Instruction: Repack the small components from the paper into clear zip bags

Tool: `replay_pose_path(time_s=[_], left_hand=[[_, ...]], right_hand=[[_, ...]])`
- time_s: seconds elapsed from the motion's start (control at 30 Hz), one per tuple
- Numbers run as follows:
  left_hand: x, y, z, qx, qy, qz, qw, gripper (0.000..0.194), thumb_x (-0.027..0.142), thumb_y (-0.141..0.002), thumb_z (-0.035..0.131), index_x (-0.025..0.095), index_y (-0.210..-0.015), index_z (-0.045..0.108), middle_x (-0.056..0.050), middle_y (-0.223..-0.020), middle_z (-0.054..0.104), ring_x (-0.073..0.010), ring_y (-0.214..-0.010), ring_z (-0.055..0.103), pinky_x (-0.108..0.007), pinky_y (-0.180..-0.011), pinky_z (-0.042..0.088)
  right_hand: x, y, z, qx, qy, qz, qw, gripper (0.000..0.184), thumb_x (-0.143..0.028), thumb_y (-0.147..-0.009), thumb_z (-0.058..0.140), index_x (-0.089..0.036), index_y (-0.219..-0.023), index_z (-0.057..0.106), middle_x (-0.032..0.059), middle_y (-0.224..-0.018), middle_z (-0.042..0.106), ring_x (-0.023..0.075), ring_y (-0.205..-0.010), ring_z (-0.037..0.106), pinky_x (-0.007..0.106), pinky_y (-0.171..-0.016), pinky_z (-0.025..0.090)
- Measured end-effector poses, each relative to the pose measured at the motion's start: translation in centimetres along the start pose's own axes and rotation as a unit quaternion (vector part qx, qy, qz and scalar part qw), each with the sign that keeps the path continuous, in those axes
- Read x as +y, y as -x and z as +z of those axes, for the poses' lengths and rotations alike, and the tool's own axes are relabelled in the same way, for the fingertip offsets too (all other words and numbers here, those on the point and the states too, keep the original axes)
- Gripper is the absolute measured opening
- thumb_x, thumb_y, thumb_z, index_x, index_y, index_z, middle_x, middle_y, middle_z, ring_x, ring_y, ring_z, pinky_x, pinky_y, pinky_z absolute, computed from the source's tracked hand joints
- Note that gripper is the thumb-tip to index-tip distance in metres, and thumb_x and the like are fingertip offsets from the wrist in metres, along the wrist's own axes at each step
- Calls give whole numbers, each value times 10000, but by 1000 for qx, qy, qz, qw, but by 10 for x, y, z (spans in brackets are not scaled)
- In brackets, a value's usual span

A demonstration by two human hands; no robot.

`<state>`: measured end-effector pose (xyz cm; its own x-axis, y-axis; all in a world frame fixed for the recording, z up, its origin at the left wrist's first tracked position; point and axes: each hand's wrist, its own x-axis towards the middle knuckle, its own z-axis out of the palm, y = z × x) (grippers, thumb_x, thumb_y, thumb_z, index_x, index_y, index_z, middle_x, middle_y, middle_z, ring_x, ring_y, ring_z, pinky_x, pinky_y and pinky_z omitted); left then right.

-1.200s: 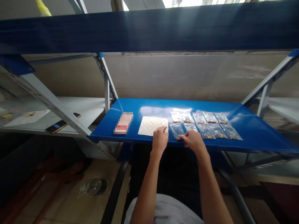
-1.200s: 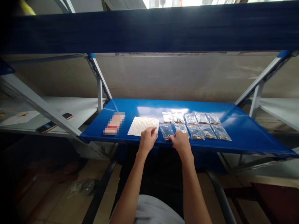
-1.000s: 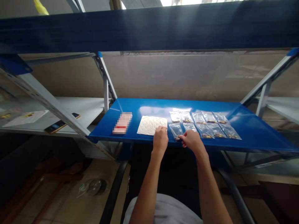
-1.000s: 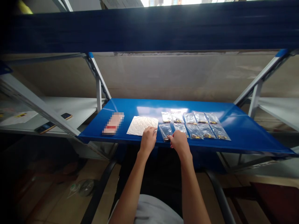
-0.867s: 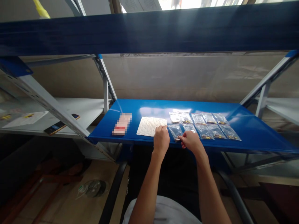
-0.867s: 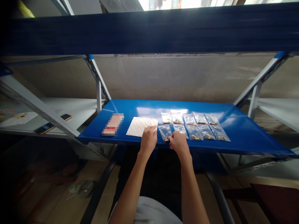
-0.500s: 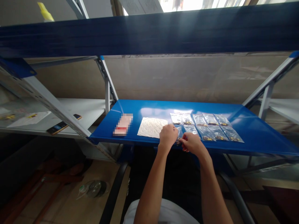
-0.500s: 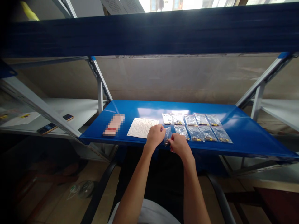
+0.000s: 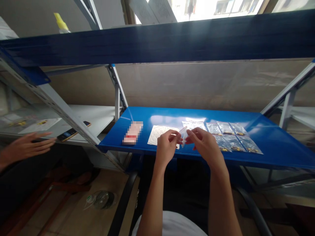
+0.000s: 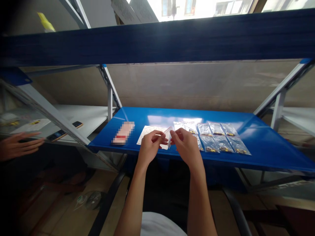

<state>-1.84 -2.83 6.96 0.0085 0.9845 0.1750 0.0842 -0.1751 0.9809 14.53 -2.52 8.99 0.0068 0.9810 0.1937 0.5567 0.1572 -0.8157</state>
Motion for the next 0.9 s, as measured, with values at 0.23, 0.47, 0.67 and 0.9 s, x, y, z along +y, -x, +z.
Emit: replay_pose_path(time_s=[0.23, 0.47, 0.67, 0.9], left_hand=[[8, 9, -9, 7, -132, 106, 985, 151, 316, -960, 649, 236, -1012, 766, -28, -934, 791, -192, -874, 739, -252, -696, 526], [1, 6, -15, 66, -249, 105, 961, 135, 270, -906, 725, 193, -800, 756, -28, -810, 684, -157, -731, 624, -271, -658, 424], [-4, 7, -17, 76, -270, 83, 956, 231, 328, -895, 745, 181, -729, 680, -10, -766, 603, -145, -693, 556, -266, -624, 362], [-3, 8, -28, 15, -198, 96, 975, 305, 439, -946, 659, 190, -776, 615, 1, -790, 621, -141, -730, 570, -264, -663, 398]], right_hand=[[-19, -4, 21, 24, 37, -59, 997, 283, -425, -928, 592, -206, -783, 697, 43, -780, 756, 223, -741, 700, 299, -654, 431], [-14, -1, 31, 4, 12, -72, 997, 240, -328, -907, 548, -214, -825, 744, 36, -802, 766, 234, -791, 717, 313, -700, 457], [-6, -8, 39, 8, -84, -44, 995, 156, -308, -814, 662, -212, -895, 756, 51, -835, 790, 250, -786, 746, 344, -747, 544], [-7, -11, 38, -13, -130, -44, 991, 102, -299, -801, 708, -224, -832, 770, 35, -794, 783, 247, -780, 748, 321, -696, 550]])
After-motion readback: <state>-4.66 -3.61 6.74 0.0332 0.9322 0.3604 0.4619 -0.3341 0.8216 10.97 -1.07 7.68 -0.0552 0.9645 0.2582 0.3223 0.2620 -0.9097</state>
